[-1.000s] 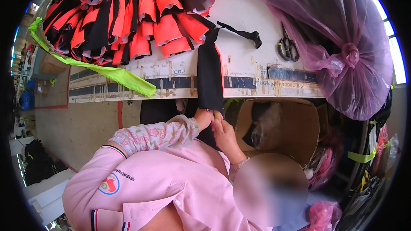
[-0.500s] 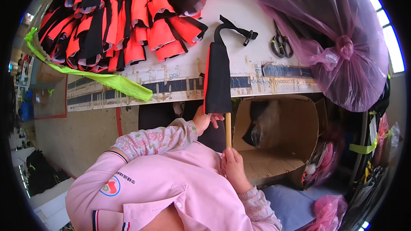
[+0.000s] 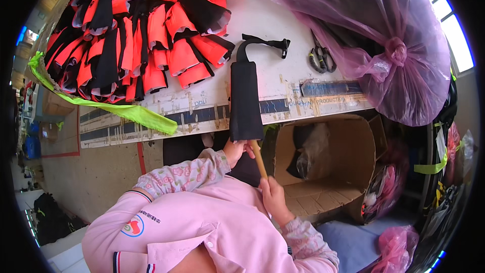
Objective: Turning fabric components inside out using a wooden stick tool on an industrial assembly line.
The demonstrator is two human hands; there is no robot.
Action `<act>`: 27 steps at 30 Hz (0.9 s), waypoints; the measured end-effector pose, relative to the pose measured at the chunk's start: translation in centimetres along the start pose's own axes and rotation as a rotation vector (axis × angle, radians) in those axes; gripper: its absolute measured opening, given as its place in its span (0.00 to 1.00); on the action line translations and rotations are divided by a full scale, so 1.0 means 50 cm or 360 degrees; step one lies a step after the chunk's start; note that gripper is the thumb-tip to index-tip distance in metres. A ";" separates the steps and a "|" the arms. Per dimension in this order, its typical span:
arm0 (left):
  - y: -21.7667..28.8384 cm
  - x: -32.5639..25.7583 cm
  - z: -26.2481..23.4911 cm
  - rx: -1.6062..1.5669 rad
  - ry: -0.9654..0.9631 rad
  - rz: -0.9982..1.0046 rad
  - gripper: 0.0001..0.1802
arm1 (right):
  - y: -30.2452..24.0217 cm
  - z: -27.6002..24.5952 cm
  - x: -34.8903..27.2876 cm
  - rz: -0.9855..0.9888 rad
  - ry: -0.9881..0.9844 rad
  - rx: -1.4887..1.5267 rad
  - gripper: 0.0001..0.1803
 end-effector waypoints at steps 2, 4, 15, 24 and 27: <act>0.002 0.005 0.001 0.0022 -0.0022 -0.0001 0.16 | 0.001 -0.021 -0.023 -0.0247 0.0025 -0.0155 0.17; -0.008 0.007 0.000 0.0120 -0.0003 -0.0068 0.15 | 0.000 -0.027 -0.034 -0.0077 -0.0038 -0.0257 0.18; -0.004 0.009 -0.003 0.0350 0.0041 -0.0027 0.18 | -0.086 0.031 0.134 0.0644 -0.0416 0.0490 0.16; 0.182 0.077 -0.024 -0.0068 0.0171 0.0381 0.19 | 0.015 -0.191 0.150 -0.0661 0.0284 -0.0717 0.10; 0.164 0.084 -0.028 -0.0070 0.0177 0.0235 0.19 | -0.060 -0.186 0.228 -0.1209 0.0407 -0.0718 0.09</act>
Point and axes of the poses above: each hand's wrist, its own x-axis towards the middle knuckle, its own z-axis out of the palm, y = z × x, the point moved 2 cm from there along x, towards the middle knuckle, and after that the axes turned 15 degrees about y, right-handed, at the moved point
